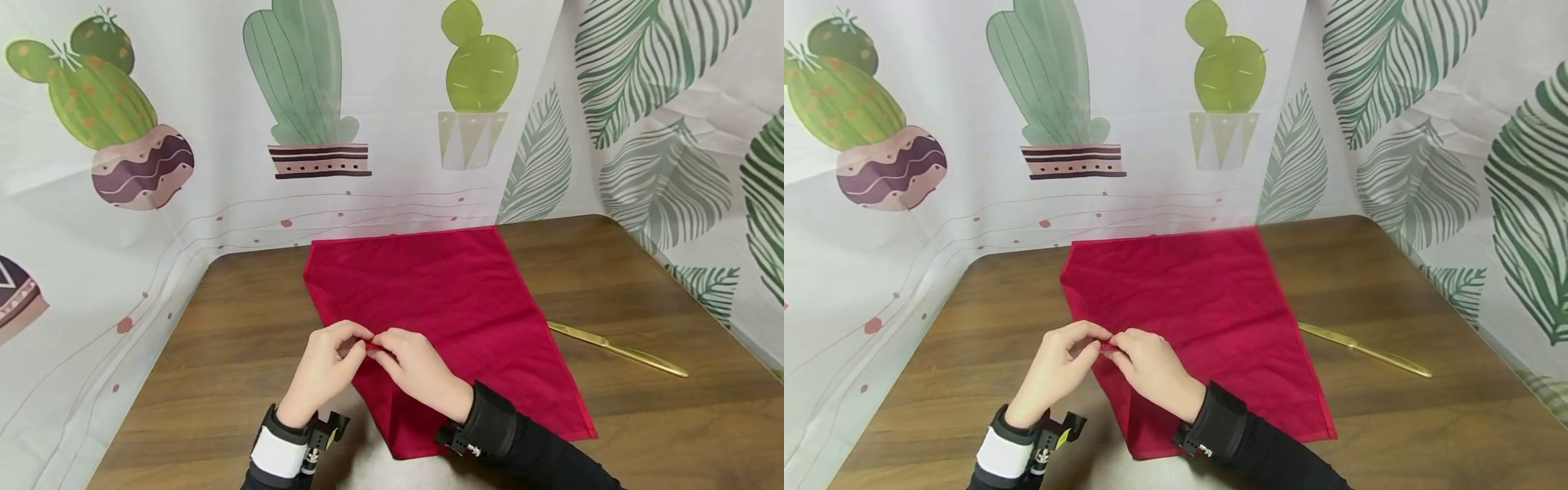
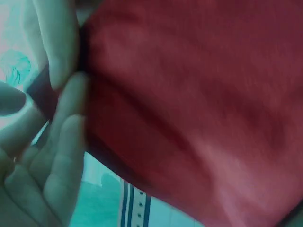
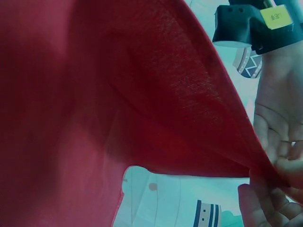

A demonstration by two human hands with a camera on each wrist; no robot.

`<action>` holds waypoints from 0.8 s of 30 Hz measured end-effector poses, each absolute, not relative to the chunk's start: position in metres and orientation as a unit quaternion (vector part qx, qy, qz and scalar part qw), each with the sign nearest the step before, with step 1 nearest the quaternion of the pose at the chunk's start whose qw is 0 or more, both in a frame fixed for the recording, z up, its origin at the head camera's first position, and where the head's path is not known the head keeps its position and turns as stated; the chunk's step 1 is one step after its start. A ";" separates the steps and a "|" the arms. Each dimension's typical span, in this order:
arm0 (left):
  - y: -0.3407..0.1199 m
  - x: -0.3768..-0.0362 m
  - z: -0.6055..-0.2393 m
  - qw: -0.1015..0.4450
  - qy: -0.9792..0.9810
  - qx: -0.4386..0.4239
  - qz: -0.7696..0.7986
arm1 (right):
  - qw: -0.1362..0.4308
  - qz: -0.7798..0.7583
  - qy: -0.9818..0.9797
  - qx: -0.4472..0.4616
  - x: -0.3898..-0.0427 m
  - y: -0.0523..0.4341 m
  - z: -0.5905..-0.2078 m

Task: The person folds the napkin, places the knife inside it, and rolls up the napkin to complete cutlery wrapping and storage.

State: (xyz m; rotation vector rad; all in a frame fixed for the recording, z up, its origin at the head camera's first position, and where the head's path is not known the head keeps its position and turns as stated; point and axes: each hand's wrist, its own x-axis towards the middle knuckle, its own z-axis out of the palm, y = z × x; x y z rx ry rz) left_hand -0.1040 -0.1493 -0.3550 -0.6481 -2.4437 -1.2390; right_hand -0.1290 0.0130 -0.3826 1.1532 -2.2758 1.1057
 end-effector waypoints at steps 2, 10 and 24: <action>-0.156 -0.107 -0.357 0.128 -0.853 -0.250 -0.440 | 0.180 0.383 -0.804 0.417 -0.128 0.015 -0.381; -0.187 -0.128 -0.375 0.077 -0.878 -0.293 -0.370 | 0.202 0.320 -0.813 0.444 -0.121 0.028 -0.364; -0.242 -0.150 -0.404 0.079 -0.916 -0.237 -0.314 | 0.207 0.279 -0.774 0.529 -0.091 0.070 -0.328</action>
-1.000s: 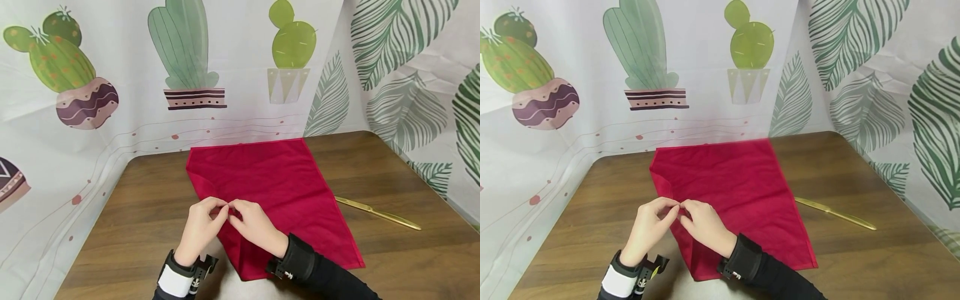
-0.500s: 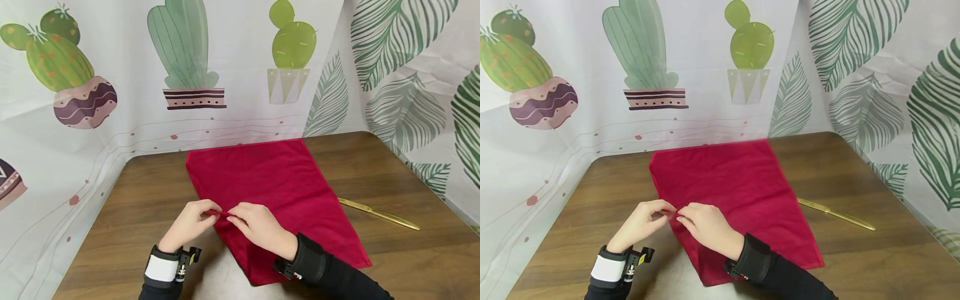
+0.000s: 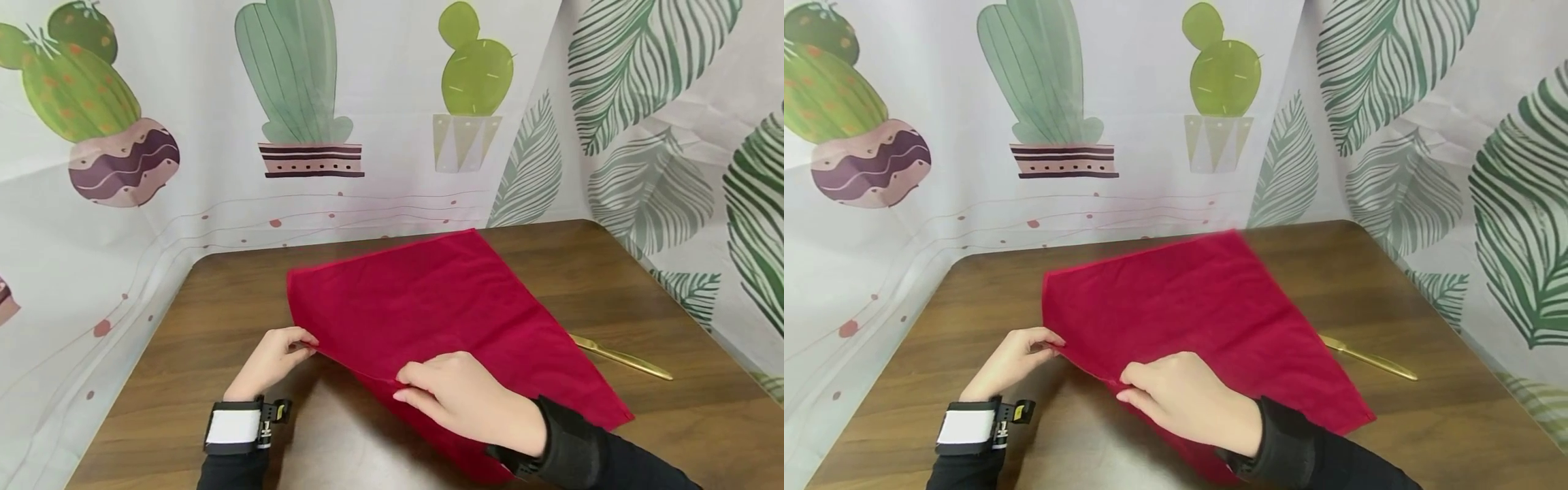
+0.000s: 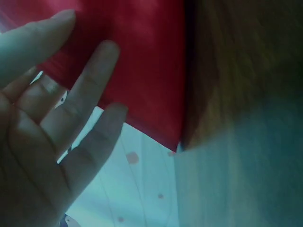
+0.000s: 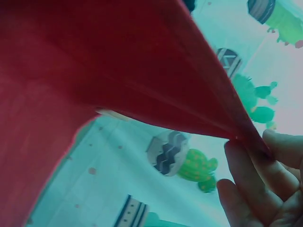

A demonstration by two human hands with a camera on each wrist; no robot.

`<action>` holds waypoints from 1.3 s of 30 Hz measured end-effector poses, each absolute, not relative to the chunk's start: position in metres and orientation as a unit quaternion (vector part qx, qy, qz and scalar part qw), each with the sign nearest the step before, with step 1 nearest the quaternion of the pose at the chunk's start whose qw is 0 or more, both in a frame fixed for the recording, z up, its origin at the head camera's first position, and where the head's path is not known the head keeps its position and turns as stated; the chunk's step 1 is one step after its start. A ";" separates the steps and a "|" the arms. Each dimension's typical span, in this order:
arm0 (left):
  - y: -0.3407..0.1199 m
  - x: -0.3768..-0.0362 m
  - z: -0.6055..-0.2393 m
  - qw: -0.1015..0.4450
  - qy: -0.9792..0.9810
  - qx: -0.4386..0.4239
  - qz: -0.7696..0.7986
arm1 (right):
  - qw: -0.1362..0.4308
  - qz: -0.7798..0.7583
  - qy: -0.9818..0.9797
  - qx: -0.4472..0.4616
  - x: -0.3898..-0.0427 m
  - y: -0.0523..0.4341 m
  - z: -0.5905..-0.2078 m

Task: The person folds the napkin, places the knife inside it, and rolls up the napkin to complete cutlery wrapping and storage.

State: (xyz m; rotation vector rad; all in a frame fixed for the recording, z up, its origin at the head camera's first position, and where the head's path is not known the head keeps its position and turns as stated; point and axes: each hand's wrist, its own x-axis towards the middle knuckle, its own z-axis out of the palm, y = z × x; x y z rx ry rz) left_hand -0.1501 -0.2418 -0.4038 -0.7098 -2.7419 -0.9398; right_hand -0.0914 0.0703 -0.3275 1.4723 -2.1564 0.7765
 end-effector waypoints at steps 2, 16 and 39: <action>-0.247 -0.151 -0.406 0.069 -0.922 -0.227 -0.305 | 0.208 0.277 -0.765 0.542 -0.086 0.077 -0.321; -0.276 -0.149 -0.415 0.039 -0.947 -0.168 -0.272 | 0.247 0.296 -0.691 0.612 -0.061 0.124 -0.288; -0.320 -0.127 -0.404 -0.035 -0.956 -0.080 -0.279 | 0.263 0.381 -0.644 0.610 -0.088 0.181 -0.261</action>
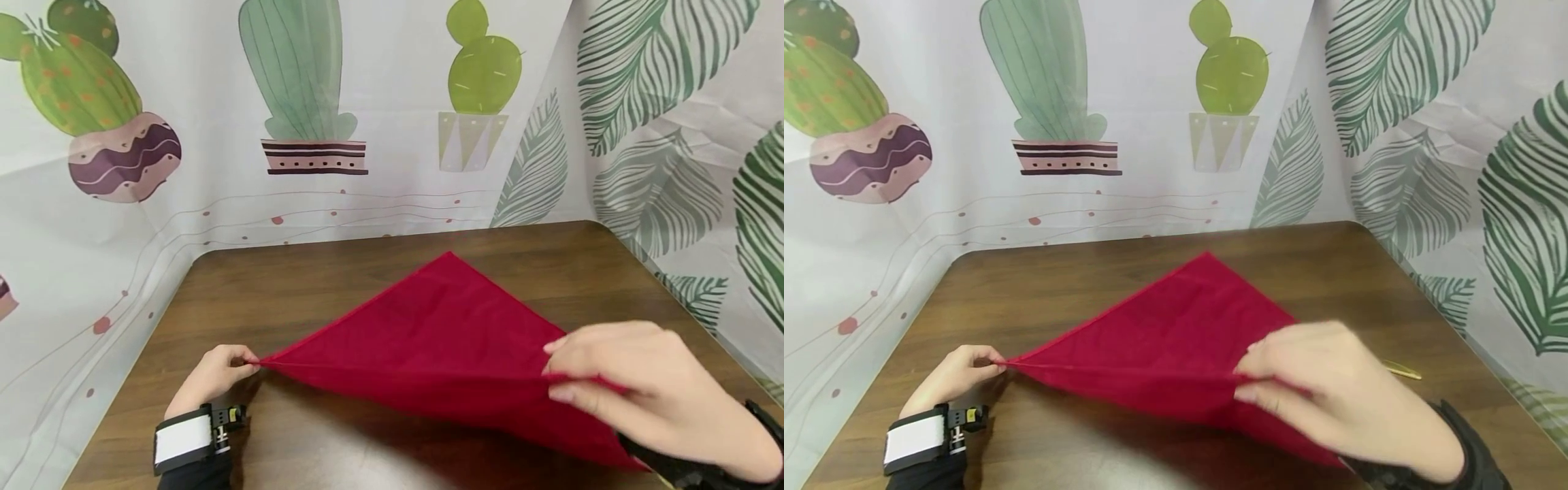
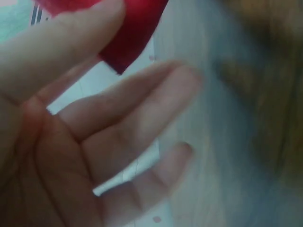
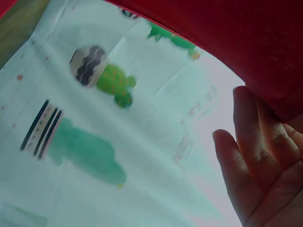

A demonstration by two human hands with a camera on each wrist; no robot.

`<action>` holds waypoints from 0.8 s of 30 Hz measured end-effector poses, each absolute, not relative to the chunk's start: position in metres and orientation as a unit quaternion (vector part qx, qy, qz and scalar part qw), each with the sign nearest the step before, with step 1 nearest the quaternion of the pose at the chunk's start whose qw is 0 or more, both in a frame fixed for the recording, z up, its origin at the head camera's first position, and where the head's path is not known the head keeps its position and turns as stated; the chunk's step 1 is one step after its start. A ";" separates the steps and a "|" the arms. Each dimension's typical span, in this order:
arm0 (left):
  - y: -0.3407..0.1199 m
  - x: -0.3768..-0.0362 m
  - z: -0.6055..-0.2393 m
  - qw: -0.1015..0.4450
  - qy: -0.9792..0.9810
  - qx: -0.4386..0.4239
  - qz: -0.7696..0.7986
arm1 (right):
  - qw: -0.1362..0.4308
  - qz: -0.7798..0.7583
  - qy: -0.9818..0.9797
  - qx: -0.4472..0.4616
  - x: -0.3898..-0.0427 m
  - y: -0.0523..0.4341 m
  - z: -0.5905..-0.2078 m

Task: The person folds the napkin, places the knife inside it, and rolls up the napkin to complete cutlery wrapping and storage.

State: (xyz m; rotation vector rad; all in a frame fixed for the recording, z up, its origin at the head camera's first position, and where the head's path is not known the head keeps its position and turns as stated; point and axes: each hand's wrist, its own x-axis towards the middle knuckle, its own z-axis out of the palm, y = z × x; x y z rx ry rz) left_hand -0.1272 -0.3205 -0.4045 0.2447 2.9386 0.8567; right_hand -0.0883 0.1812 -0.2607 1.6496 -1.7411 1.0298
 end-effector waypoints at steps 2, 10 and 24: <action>-0.324 -0.124 -0.402 0.050 0.954 0.085 0.284 | 0.269 0.377 -0.675 0.575 -0.100 0.183 -0.255; -0.343 -0.114 -0.402 0.087 0.941 0.101 0.311 | 0.174 0.368 -0.835 0.371 -0.155 0.169 -0.239; -0.358 -0.106 -0.404 0.101 0.932 0.100 0.334 | 0.085 0.369 -0.870 0.315 -0.291 0.115 -0.338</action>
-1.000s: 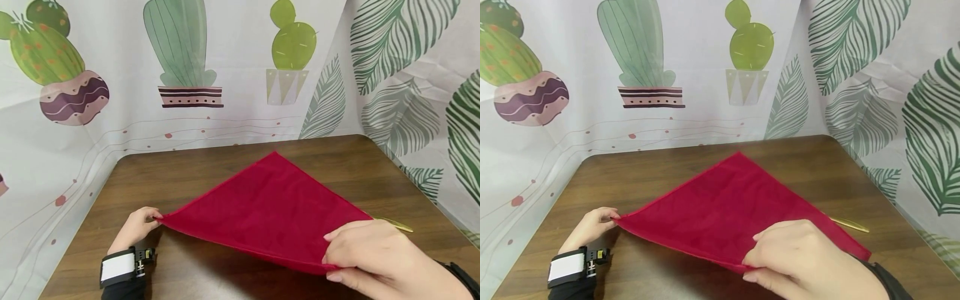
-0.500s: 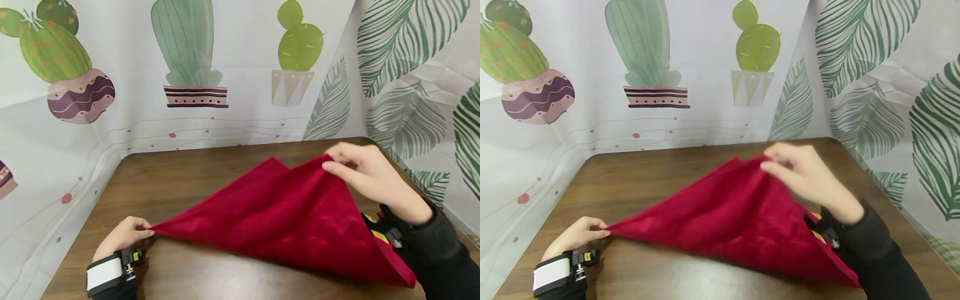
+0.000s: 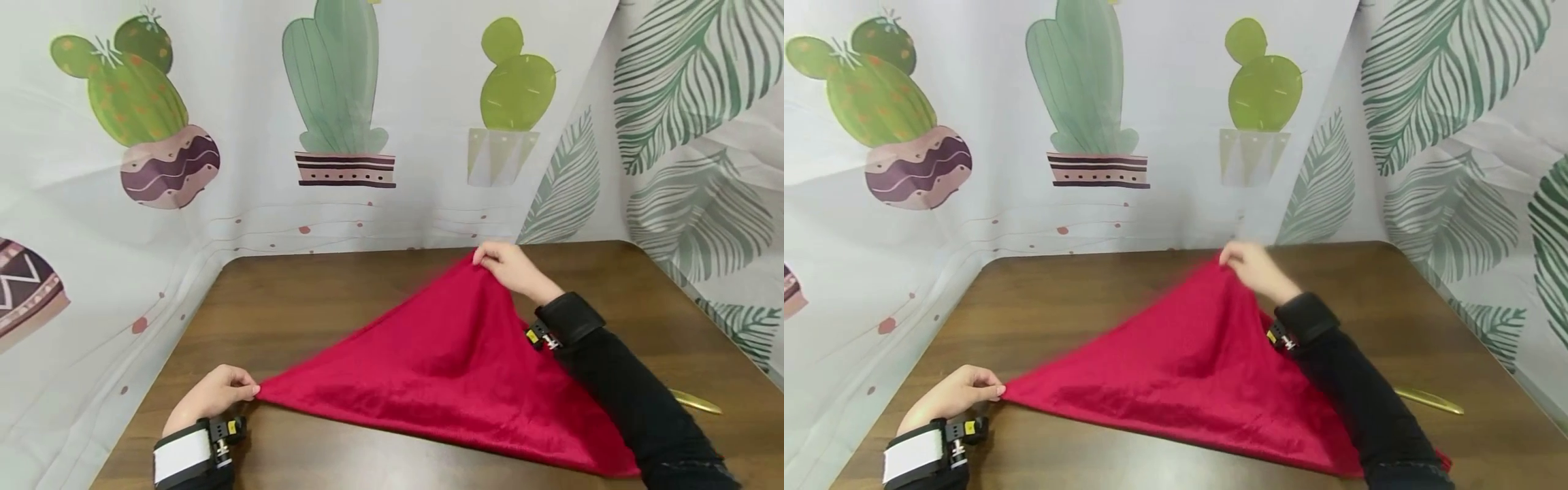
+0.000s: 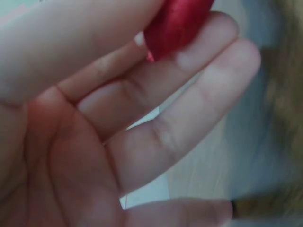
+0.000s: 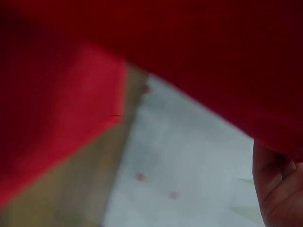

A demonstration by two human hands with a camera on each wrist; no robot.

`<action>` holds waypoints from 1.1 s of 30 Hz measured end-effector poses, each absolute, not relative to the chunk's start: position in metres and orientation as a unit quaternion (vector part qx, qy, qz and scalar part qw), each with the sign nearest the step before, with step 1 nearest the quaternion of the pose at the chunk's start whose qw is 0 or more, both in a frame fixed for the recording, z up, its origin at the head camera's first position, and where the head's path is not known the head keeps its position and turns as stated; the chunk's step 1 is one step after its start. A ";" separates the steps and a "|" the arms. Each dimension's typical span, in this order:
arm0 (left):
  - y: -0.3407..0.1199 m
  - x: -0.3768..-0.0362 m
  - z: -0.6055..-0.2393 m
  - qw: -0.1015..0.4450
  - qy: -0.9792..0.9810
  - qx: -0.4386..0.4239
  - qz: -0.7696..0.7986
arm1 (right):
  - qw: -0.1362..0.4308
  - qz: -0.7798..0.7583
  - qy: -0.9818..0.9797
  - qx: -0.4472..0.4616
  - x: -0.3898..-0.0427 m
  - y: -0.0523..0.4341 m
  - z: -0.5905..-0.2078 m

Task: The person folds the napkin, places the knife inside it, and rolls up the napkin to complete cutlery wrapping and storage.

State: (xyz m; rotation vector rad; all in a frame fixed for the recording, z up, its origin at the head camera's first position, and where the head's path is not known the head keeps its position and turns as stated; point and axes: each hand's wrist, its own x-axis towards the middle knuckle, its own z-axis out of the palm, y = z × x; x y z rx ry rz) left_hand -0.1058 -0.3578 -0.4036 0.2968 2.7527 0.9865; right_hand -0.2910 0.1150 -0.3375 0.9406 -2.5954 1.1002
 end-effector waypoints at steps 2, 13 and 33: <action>-0.356 -0.105 -0.406 0.106 0.932 0.094 0.332 | 0.065 0.358 -0.881 0.303 -0.299 0.111 -0.358; -0.351 -0.103 -0.413 0.115 0.924 0.079 0.356 | -0.017 0.281 -0.921 0.269 -0.327 0.104 -0.421; -0.363 -0.101 -0.406 0.113 0.931 0.055 0.343 | -0.121 0.147 -0.914 0.358 -0.527 0.113 -0.578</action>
